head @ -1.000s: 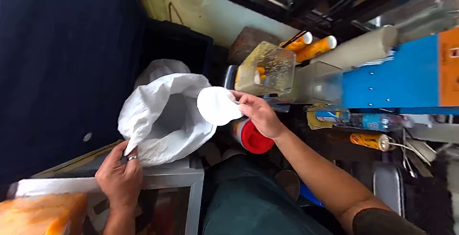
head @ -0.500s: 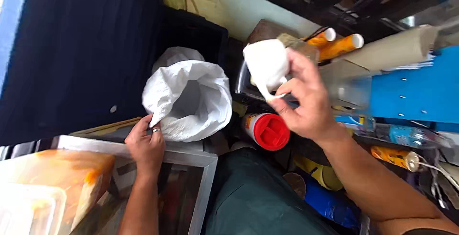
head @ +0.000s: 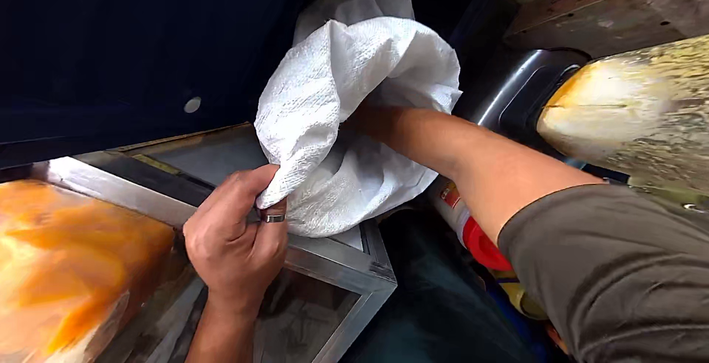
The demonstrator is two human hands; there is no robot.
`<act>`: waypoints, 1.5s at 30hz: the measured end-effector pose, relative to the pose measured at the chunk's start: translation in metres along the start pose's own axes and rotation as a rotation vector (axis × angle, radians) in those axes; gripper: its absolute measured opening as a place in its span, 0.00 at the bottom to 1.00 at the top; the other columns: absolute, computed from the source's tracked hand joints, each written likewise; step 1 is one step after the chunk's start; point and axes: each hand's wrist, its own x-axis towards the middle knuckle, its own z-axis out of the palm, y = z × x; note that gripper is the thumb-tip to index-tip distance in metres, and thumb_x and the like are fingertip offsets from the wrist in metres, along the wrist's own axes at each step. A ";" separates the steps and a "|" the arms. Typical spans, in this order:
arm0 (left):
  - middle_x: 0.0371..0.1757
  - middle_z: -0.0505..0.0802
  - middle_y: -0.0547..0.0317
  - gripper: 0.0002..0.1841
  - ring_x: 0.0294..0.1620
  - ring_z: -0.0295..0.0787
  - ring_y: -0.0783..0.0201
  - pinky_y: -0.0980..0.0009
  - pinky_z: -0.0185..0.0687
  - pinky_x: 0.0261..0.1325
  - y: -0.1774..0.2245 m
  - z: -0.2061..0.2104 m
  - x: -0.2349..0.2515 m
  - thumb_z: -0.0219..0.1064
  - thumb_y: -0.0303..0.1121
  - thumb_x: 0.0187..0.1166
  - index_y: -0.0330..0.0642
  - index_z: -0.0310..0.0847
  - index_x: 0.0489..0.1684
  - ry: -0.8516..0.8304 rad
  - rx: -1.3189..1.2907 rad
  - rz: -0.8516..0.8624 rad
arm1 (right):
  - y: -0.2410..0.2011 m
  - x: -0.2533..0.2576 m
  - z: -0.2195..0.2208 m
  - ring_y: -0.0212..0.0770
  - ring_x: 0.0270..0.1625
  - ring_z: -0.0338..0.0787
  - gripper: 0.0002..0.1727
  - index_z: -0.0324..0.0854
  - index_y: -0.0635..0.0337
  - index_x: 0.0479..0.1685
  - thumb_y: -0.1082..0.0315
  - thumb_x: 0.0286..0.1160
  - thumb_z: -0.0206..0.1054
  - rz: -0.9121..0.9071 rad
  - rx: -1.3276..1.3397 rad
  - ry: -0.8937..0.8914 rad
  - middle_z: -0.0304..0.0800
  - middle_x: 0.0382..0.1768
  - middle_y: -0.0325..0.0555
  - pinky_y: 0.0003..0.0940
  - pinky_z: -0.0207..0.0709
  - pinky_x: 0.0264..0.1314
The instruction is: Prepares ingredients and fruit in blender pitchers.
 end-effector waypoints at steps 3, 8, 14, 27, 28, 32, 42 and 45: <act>0.40 0.91 0.65 0.09 0.41 0.85 0.80 0.81 0.81 0.46 0.001 0.002 0.002 0.62 0.32 0.84 0.38 0.87 0.45 -0.007 -0.020 0.000 | 0.022 0.014 -0.005 0.52 0.77 0.80 0.25 0.79 0.69 0.73 0.60 0.85 0.64 -0.033 0.048 0.012 0.83 0.72 0.62 0.43 0.63 0.84; 0.40 0.91 0.65 0.09 0.41 0.85 0.81 0.82 0.80 0.45 0.002 0.003 0.000 0.62 0.31 0.83 0.37 0.87 0.45 0.013 -0.012 -0.003 | 0.027 0.034 -0.025 0.57 0.85 0.70 0.27 0.75 0.63 0.79 0.60 0.85 0.63 0.024 -0.146 -0.410 0.75 0.80 0.61 0.62 0.56 0.86; 0.40 0.92 0.60 0.09 0.43 0.87 0.78 0.80 0.83 0.49 0.004 0.002 0.004 0.61 0.27 0.81 0.33 0.87 0.44 0.031 -0.006 0.036 | 0.065 0.020 0.059 0.68 0.71 0.81 0.20 0.87 0.66 0.59 0.59 0.77 0.71 -0.095 -0.259 -0.305 0.82 0.66 0.69 0.66 0.74 0.71; 0.66 0.86 0.48 0.16 0.70 0.82 0.57 0.53 0.78 0.73 0.021 0.013 0.018 0.52 0.36 0.91 0.36 0.83 0.58 -0.081 -0.040 -0.237 | -0.001 -0.149 -0.039 0.44 0.48 0.88 0.19 0.80 0.61 0.47 0.50 0.84 0.65 0.303 0.992 0.140 0.86 0.45 0.51 0.50 0.85 0.54; 0.68 0.86 0.48 0.18 0.70 0.82 0.59 0.53 0.80 0.73 0.030 0.025 0.020 0.48 0.39 0.93 0.37 0.79 0.64 -0.088 -0.142 -0.320 | -0.008 -0.159 -0.041 0.43 0.47 0.88 0.20 0.80 0.58 0.48 0.47 0.83 0.65 0.314 1.030 0.191 0.86 0.45 0.49 0.49 0.85 0.53; 0.62 0.88 0.51 0.19 0.61 0.86 0.60 0.53 0.84 0.64 0.062 0.094 0.013 0.44 0.41 0.95 0.42 0.73 0.71 -0.177 -0.556 -0.519 | -0.060 -0.171 -0.048 0.44 0.39 0.85 0.17 0.80 0.65 0.53 0.57 0.89 0.60 0.306 0.871 0.325 0.86 0.40 0.54 0.46 0.82 0.45; 0.71 0.84 0.52 0.23 0.69 0.82 0.59 0.51 0.80 0.70 0.052 0.099 0.013 0.42 0.47 0.95 0.47 0.70 0.77 -0.103 -0.478 -0.450 | -0.055 -0.197 -0.034 0.41 0.54 0.88 0.13 0.79 0.64 0.48 0.61 0.89 0.60 0.182 1.290 0.435 0.86 0.51 0.50 0.44 0.84 0.63; 0.67 0.87 0.50 0.23 0.64 0.85 0.59 0.52 0.82 0.66 0.055 0.111 0.012 0.41 0.48 0.96 0.48 0.68 0.79 -0.231 -0.503 -0.519 | -0.059 -0.197 -0.028 0.40 0.50 0.87 0.14 0.79 0.64 0.48 0.60 0.89 0.60 0.189 1.287 0.440 0.85 0.46 0.49 0.43 0.84 0.60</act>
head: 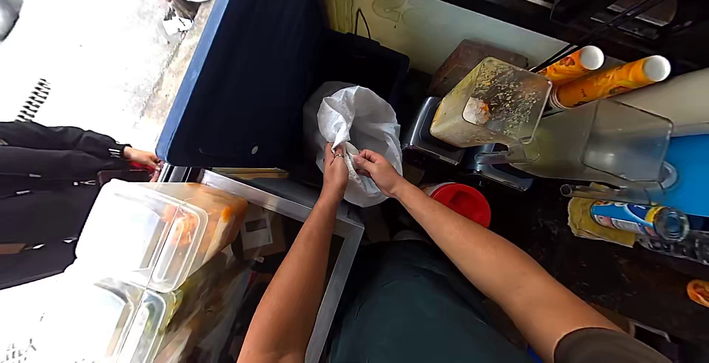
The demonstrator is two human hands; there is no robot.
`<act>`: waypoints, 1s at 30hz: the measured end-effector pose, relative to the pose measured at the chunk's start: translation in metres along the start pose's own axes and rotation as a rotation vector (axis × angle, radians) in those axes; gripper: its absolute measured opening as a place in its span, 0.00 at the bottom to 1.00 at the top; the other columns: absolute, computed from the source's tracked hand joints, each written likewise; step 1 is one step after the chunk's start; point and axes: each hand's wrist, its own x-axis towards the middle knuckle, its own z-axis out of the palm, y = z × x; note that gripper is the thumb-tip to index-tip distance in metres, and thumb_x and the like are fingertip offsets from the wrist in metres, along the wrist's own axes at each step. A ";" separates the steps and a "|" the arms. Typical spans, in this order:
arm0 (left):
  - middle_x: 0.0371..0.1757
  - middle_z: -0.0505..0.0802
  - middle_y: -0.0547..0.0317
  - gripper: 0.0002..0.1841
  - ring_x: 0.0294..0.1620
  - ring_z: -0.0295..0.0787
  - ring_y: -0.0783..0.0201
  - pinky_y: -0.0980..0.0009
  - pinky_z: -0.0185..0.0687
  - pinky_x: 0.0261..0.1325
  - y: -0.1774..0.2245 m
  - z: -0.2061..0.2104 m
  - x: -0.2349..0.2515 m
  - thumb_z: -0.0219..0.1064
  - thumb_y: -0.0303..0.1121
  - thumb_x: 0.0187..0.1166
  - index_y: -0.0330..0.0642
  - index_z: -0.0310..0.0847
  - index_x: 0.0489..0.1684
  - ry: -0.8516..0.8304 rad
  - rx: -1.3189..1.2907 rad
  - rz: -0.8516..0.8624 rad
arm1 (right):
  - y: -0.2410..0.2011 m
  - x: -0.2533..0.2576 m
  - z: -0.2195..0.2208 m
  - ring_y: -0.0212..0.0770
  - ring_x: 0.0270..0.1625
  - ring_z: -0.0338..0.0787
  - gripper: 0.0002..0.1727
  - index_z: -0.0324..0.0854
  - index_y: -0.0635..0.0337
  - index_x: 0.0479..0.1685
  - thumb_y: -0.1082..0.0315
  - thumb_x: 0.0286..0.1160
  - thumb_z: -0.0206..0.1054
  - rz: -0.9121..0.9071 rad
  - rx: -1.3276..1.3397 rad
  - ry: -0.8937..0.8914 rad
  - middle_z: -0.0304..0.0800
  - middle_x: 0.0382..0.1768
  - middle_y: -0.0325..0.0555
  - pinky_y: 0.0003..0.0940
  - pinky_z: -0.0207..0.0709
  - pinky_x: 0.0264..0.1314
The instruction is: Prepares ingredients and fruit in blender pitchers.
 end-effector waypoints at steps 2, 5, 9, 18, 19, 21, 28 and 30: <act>0.65 0.88 0.50 0.22 0.63 0.86 0.59 0.52 0.83 0.64 0.007 -0.010 -0.004 0.41 0.46 0.96 0.46 0.69 0.77 0.017 0.060 0.017 | -0.003 -0.011 -0.012 0.42 0.53 0.88 0.15 0.80 0.65 0.51 0.60 0.90 0.59 0.003 0.052 0.040 0.87 0.49 0.50 0.45 0.85 0.62; 0.65 0.87 0.46 0.20 0.69 0.82 0.53 0.46 0.76 0.72 0.009 -0.042 -0.006 0.48 0.42 0.92 0.40 0.78 0.68 0.145 0.302 0.137 | -0.021 -0.044 -0.040 0.46 0.57 0.89 0.15 0.78 0.65 0.54 0.61 0.91 0.53 -0.016 0.202 0.107 0.88 0.54 0.53 0.48 0.84 0.66; 0.57 0.87 0.31 0.20 0.64 0.82 0.36 0.38 0.75 0.69 0.022 -0.079 -0.023 0.56 0.41 0.87 0.31 0.84 0.59 0.126 0.646 0.218 | -0.058 -0.125 -0.077 0.52 0.60 0.89 0.18 0.76 0.65 0.53 0.58 0.88 0.49 -0.124 0.409 0.197 0.87 0.57 0.58 0.54 0.82 0.68; 0.40 0.89 0.45 0.15 0.42 0.83 0.70 0.72 0.77 0.52 0.029 -0.059 -0.032 0.57 0.29 0.83 0.24 0.83 0.50 0.172 0.524 0.384 | -0.168 -0.300 -0.188 0.41 0.63 0.88 0.13 0.75 0.59 0.54 0.58 0.87 0.56 -0.513 -0.116 0.980 0.84 0.62 0.45 0.47 0.84 0.68; 0.40 0.89 0.46 0.14 0.42 0.83 0.71 0.73 0.77 0.52 0.028 -0.060 -0.032 0.57 0.29 0.83 0.24 0.84 0.49 0.172 0.520 0.396 | -0.172 -0.297 -0.203 0.37 0.68 0.85 0.13 0.78 0.60 0.48 0.59 0.84 0.61 -0.484 -0.368 1.075 0.81 0.69 0.45 0.42 0.83 0.69; 0.43 0.90 0.41 0.15 0.47 0.86 0.64 0.67 0.78 0.56 0.026 -0.065 -0.031 0.58 0.30 0.83 0.25 0.85 0.49 0.155 0.578 0.416 | -0.172 -0.281 -0.232 0.47 0.80 0.77 0.17 0.86 0.62 0.44 0.55 0.78 0.69 -0.337 -0.881 1.156 0.73 0.80 0.55 0.45 0.78 0.77; 0.44 0.91 0.37 0.16 0.50 0.88 0.50 0.53 0.78 0.59 0.025 -0.091 -0.031 0.58 0.31 0.82 0.29 0.88 0.52 0.131 0.769 0.423 | -0.179 -0.252 -0.232 0.63 0.88 0.63 0.13 0.88 0.61 0.42 0.59 0.78 0.68 -0.020 -1.602 0.973 0.62 0.87 0.64 0.61 0.63 0.86; 0.44 0.93 0.36 0.16 0.49 0.90 0.52 0.56 0.81 0.58 0.020 -0.089 -0.032 0.57 0.30 0.83 0.27 0.88 0.51 0.130 0.722 0.474 | -0.204 -0.258 -0.192 0.59 0.84 0.69 0.13 0.87 0.59 0.40 0.56 0.78 0.69 -0.151 -1.465 1.001 0.63 0.86 0.60 0.58 0.71 0.79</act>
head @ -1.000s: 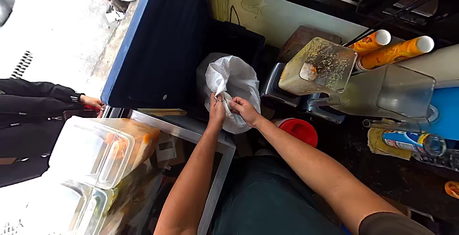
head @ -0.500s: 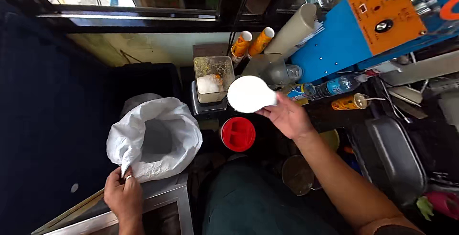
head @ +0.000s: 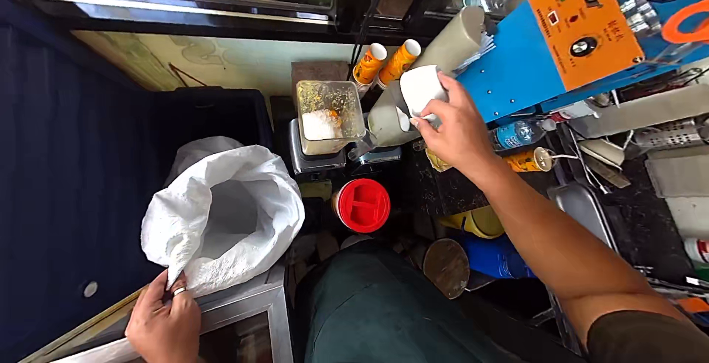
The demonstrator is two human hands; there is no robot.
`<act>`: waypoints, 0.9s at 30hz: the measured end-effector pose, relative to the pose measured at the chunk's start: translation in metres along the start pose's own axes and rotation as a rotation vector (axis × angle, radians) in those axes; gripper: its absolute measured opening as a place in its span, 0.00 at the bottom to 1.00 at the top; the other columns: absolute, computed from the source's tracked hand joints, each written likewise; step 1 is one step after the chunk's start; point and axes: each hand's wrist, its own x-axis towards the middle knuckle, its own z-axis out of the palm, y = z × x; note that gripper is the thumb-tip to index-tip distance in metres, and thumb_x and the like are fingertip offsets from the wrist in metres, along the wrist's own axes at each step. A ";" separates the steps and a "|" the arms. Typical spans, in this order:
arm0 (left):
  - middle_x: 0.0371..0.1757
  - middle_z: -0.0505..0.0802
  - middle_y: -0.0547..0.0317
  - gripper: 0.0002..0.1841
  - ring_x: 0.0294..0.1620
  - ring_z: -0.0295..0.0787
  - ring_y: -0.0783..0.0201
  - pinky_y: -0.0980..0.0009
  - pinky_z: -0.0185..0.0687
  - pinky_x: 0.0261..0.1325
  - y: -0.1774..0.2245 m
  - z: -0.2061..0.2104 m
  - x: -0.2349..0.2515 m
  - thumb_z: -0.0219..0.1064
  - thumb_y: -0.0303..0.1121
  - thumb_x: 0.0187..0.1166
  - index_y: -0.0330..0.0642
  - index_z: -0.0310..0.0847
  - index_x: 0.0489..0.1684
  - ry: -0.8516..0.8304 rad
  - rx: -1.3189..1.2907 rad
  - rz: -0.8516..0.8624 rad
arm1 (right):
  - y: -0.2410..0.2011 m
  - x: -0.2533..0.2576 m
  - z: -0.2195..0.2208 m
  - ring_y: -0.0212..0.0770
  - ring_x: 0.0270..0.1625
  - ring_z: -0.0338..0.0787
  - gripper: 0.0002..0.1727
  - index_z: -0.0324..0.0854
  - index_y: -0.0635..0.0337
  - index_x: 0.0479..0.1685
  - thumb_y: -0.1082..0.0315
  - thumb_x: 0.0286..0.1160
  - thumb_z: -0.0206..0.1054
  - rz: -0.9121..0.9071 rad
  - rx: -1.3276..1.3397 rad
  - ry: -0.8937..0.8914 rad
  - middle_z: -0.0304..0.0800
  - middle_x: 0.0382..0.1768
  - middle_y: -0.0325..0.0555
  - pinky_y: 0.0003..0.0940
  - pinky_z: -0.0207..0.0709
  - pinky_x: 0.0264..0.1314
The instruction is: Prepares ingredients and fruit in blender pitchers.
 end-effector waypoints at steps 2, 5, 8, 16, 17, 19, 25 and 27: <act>0.43 0.93 0.35 0.16 0.47 0.91 0.53 0.58 0.83 0.57 0.008 0.006 -0.001 0.56 0.28 0.83 0.24 0.87 0.50 0.027 -0.060 0.030 | -0.055 -0.008 -0.017 0.46 0.82 0.74 0.14 0.85 0.54 0.39 0.52 0.78 0.69 -0.098 0.245 -0.010 0.66 0.84 0.52 0.47 0.78 0.75; 0.41 0.94 0.43 0.14 0.44 0.92 0.65 0.67 0.86 0.55 -0.004 0.002 0.000 0.57 0.27 0.82 0.26 0.89 0.48 0.096 -0.126 0.007 | -0.158 -0.006 0.054 0.38 0.79 0.77 0.11 0.85 0.51 0.33 0.54 0.71 0.72 -0.351 0.626 -0.343 0.73 0.80 0.46 0.40 0.82 0.72; 0.42 0.95 0.50 0.13 0.47 0.92 0.70 0.70 0.86 0.58 -0.021 0.007 0.001 0.59 0.29 0.82 0.30 0.90 0.47 0.123 -0.184 0.003 | -0.248 0.014 0.215 0.48 0.70 0.84 0.16 0.89 0.57 0.39 0.52 0.75 0.73 -0.433 0.644 -0.825 0.84 0.67 0.52 0.54 0.80 0.69; 0.35 0.93 0.59 0.14 0.40 0.87 0.74 0.75 0.83 0.50 -0.030 0.008 -0.001 0.60 0.34 0.85 0.35 0.91 0.42 0.165 -0.190 0.017 | -0.365 0.034 0.436 0.54 0.80 0.77 0.26 0.75 0.68 0.77 0.64 0.84 0.66 -0.574 0.457 -1.185 0.81 0.75 0.61 0.53 0.64 0.84; 0.34 0.93 0.60 0.14 0.39 0.86 0.74 0.75 0.82 0.49 -0.030 0.008 -0.001 0.60 0.35 0.86 0.36 0.90 0.42 0.166 -0.194 0.015 | -0.367 0.039 0.419 0.53 0.81 0.76 0.26 0.73 0.70 0.78 0.67 0.84 0.66 -0.485 0.511 -1.224 0.78 0.77 0.62 0.50 0.62 0.86; 0.33 0.91 0.61 0.13 0.38 0.84 0.75 0.76 0.81 0.46 -0.031 0.009 -0.001 0.60 0.34 0.86 0.36 0.89 0.43 0.167 -0.213 0.007 | -0.364 0.038 0.414 0.54 0.81 0.76 0.27 0.73 0.73 0.77 0.68 0.83 0.66 -0.446 0.594 -1.219 0.78 0.76 0.64 0.47 0.61 0.87; 0.37 0.92 0.60 0.10 0.41 0.87 0.72 0.74 0.84 0.49 -0.025 0.008 0.000 0.62 0.29 0.84 0.35 0.90 0.47 0.193 -0.233 0.000 | -0.336 0.034 0.474 0.60 0.79 0.77 0.23 0.77 0.74 0.72 0.66 0.85 0.63 -0.763 0.570 -1.038 0.81 0.72 0.68 0.53 0.64 0.85; 0.38 0.92 0.60 0.11 0.41 0.87 0.73 0.75 0.84 0.48 -0.023 0.008 0.001 0.61 0.29 0.84 0.36 0.90 0.47 0.188 -0.230 -0.006 | -0.336 0.035 0.480 0.58 0.80 0.76 0.25 0.77 0.71 0.74 0.62 0.84 0.66 -0.730 0.556 -1.051 0.80 0.73 0.66 0.54 0.63 0.85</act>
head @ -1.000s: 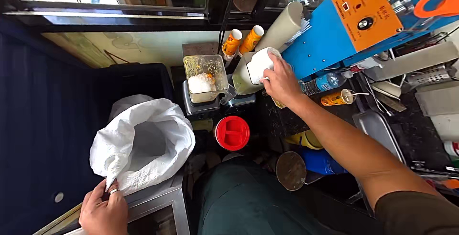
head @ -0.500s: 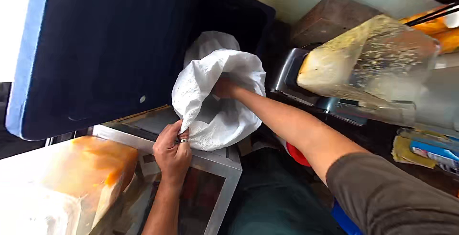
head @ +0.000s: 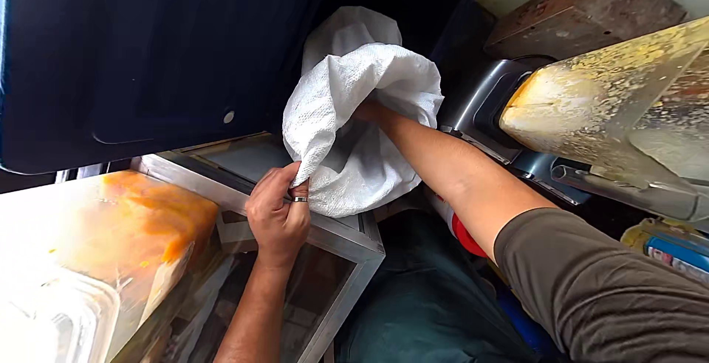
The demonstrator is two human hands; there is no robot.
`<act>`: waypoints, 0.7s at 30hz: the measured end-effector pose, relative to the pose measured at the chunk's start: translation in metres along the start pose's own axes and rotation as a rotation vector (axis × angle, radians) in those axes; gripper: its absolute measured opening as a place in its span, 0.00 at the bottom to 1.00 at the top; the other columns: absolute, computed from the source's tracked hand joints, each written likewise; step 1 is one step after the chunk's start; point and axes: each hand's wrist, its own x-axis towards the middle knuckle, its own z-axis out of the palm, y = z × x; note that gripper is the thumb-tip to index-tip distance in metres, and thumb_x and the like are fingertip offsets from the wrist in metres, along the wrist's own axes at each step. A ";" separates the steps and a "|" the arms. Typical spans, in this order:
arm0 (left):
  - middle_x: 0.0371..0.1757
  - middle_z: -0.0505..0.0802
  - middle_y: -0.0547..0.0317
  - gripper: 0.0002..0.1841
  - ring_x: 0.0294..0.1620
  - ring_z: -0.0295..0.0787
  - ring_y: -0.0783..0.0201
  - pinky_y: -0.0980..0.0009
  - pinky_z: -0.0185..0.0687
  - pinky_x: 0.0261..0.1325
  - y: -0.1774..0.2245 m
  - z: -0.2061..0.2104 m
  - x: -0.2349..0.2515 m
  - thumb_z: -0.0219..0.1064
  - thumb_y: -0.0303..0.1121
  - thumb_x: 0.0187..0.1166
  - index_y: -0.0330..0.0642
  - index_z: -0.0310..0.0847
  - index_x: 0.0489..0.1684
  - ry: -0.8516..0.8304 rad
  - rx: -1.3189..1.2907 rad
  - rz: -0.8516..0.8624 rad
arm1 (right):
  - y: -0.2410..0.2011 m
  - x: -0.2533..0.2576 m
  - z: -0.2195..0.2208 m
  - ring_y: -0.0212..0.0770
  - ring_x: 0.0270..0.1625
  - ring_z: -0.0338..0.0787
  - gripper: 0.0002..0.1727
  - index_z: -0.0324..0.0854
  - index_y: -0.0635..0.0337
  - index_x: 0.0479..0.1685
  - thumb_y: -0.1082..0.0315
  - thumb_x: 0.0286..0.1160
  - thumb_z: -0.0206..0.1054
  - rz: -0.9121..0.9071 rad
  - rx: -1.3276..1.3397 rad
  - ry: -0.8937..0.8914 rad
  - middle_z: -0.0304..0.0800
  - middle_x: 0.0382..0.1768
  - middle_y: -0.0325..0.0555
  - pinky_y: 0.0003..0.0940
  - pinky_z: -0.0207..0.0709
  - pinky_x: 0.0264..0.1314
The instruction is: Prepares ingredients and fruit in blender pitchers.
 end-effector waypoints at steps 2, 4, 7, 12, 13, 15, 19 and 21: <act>0.36 0.91 0.61 0.10 0.39 0.86 0.74 0.76 0.82 0.45 -0.001 0.001 0.000 0.61 0.30 0.84 0.36 0.90 0.46 0.002 0.003 0.003 | 0.009 0.008 0.022 0.61 0.76 0.80 0.26 0.79 0.71 0.71 0.61 0.80 0.69 0.037 -0.041 0.099 0.83 0.69 0.68 0.60 0.67 0.81; 0.36 0.91 0.61 0.11 0.39 0.86 0.74 0.76 0.82 0.45 -0.003 0.000 -0.001 0.61 0.30 0.85 0.35 0.90 0.45 0.001 0.003 0.009 | -0.015 0.008 0.019 0.61 0.74 0.81 0.25 0.78 0.73 0.71 0.65 0.80 0.69 0.195 0.001 0.062 0.84 0.68 0.68 0.58 0.68 0.79; 0.36 0.91 0.60 0.10 0.39 0.86 0.74 0.76 0.82 0.46 -0.003 -0.001 -0.001 0.61 0.29 0.84 0.34 0.90 0.45 0.002 0.013 0.017 | -0.059 0.009 -0.020 0.52 0.85 0.70 0.27 0.68 0.70 0.82 0.68 0.87 0.62 0.367 0.043 -0.277 0.73 0.82 0.61 0.47 0.57 0.89; 0.39 0.93 0.58 0.11 0.43 0.88 0.72 0.74 0.84 0.50 -0.003 0.002 -0.002 0.61 0.29 0.84 0.35 0.90 0.47 0.017 0.036 0.023 | 0.013 -0.014 0.006 0.50 0.68 0.85 0.21 0.77 0.71 0.70 0.62 0.91 0.55 0.230 0.487 -0.037 0.84 0.67 0.61 0.46 0.77 0.72; 0.40 0.94 0.58 0.11 0.45 0.89 0.72 0.73 0.85 0.53 -0.003 0.001 -0.003 0.61 0.30 0.84 0.36 0.90 0.48 0.014 0.042 0.018 | 0.008 -0.030 -0.001 0.45 0.63 0.87 0.24 0.77 0.67 0.70 0.56 0.90 0.56 0.324 0.705 -0.007 0.85 0.64 0.56 0.43 0.83 0.66; 0.44 0.95 0.57 0.12 0.48 0.91 0.71 0.71 0.86 0.57 -0.005 -0.004 -0.005 0.61 0.30 0.84 0.37 0.90 0.51 0.007 0.057 0.006 | -0.015 -0.080 -0.016 0.44 0.57 0.90 0.26 0.77 0.64 0.70 0.51 0.88 0.59 0.352 0.953 0.098 0.88 0.60 0.53 0.46 0.87 0.60; 0.42 0.94 0.45 0.14 0.44 0.90 0.70 0.73 0.85 0.54 -0.001 -0.005 -0.004 0.58 0.29 0.82 0.26 0.88 0.48 -0.034 0.047 0.028 | -0.075 -0.238 -0.050 0.42 0.51 0.90 0.17 0.77 0.64 0.55 0.57 0.91 0.54 0.199 1.186 0.381 0.88 0.50 0.49 0.47 0.86 0.58; 0.43 0.92 0.41 0.16 0.44 0.87 0.74 0.78 0.81 0.54 0.010 0.000 0.000 0.57 0.27 0.82 0.19 0.84 0.49 -0.089 0.029 0.014 | -0.102 -0.328 -0.074 0.42 0.61 0.88 0.15 0.77 0.65 0.51 0.61 0.89 0.52 0.122 1.259 0.528 0.87 0.59 0.52 0.46 0.81 0.68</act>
